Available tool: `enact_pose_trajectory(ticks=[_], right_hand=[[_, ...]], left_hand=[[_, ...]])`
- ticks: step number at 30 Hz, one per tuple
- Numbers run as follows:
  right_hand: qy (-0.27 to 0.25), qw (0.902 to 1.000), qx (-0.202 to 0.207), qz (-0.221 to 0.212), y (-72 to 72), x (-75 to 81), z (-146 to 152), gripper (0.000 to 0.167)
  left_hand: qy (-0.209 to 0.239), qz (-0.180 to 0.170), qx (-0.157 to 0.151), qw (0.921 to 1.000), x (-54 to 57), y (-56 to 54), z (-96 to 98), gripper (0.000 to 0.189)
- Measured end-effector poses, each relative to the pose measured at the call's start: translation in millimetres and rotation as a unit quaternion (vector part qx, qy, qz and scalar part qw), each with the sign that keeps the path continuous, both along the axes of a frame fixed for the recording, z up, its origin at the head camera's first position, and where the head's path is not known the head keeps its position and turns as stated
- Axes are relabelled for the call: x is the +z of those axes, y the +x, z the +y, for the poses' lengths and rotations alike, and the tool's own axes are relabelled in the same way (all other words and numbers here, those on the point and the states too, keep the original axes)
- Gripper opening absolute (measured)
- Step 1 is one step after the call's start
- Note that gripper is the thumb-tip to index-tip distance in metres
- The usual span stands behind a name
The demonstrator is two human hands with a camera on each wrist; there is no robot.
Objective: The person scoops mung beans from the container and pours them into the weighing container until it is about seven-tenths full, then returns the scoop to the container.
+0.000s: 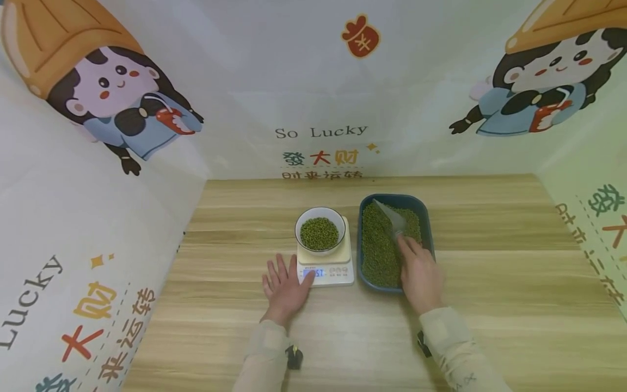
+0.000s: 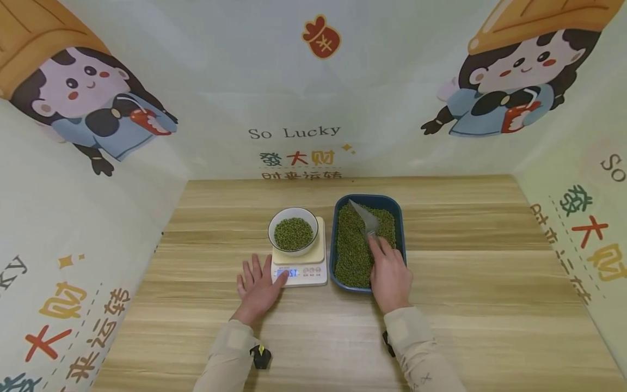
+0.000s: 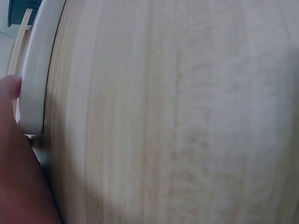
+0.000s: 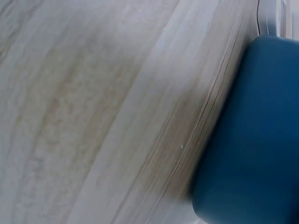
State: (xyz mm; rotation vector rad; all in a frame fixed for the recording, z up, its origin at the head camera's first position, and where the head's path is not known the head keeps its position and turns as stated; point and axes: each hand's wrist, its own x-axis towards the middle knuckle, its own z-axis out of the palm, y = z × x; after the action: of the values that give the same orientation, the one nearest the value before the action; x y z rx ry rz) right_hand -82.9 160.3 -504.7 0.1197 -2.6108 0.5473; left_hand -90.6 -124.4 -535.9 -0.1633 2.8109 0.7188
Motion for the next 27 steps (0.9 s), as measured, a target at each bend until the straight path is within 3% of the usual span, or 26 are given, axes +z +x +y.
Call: enact_pose_trajectory(ticks=[15,27], right_hand=[[-0.009,0.9983,-0.003,-0.057,-0.4,-0.3,1.5,0.052],[-0.016,0.9982,-0.009,-0.057,0.4,-3.4,2.0,0.048]], left_hand=[[-0.013,0.006,-0.004,0.9999,-3.9,-1.9,0.3,0.075],[-0.022,0.042,0.007,0.9989,-7.9,0.7,2.5,0.073]])
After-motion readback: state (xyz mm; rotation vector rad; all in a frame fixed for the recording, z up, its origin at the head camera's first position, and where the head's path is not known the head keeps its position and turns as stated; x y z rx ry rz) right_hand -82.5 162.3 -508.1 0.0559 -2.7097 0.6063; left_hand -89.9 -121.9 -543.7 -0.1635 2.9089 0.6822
